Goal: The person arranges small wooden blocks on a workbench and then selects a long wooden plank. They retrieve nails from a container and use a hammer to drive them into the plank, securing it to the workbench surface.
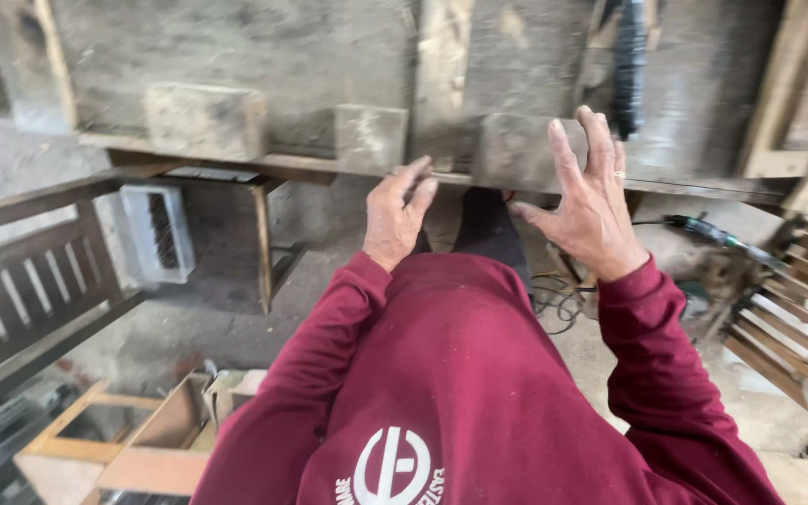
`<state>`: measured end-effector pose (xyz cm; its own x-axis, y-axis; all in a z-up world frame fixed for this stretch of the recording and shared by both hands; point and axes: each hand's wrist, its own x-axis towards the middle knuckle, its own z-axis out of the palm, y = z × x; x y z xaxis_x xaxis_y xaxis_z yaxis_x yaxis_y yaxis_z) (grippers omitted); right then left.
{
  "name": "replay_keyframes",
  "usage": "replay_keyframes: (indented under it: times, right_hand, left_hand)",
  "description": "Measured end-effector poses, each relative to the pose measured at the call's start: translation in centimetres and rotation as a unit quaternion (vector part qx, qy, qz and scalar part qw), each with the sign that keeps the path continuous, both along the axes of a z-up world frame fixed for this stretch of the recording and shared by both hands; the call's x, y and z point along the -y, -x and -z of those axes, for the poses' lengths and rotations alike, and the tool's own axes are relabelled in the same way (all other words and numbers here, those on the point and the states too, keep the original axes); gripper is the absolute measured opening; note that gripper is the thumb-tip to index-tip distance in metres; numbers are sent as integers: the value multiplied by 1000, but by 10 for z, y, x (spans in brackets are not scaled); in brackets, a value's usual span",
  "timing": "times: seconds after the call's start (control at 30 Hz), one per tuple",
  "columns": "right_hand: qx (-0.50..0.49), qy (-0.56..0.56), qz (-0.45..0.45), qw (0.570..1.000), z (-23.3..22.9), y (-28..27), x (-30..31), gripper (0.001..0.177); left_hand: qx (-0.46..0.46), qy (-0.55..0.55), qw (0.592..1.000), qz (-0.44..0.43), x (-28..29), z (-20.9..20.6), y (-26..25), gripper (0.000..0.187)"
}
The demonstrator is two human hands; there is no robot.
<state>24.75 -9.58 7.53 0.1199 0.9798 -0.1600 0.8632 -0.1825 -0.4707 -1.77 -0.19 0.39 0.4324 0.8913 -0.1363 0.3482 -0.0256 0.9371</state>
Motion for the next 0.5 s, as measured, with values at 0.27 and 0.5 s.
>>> replay_keyframes:
  times: [0.27,0.5]
  right_hand:
    - [-71,-79,-65,992,47,151,-91,106]
    - [-103,-41,-72,991,65,160,-126,111]
  left_hand:
    - [-252,-190,914,-257,-89,-20,159,111]
    - [-279,-95,926,-236,-140,23,186,124]
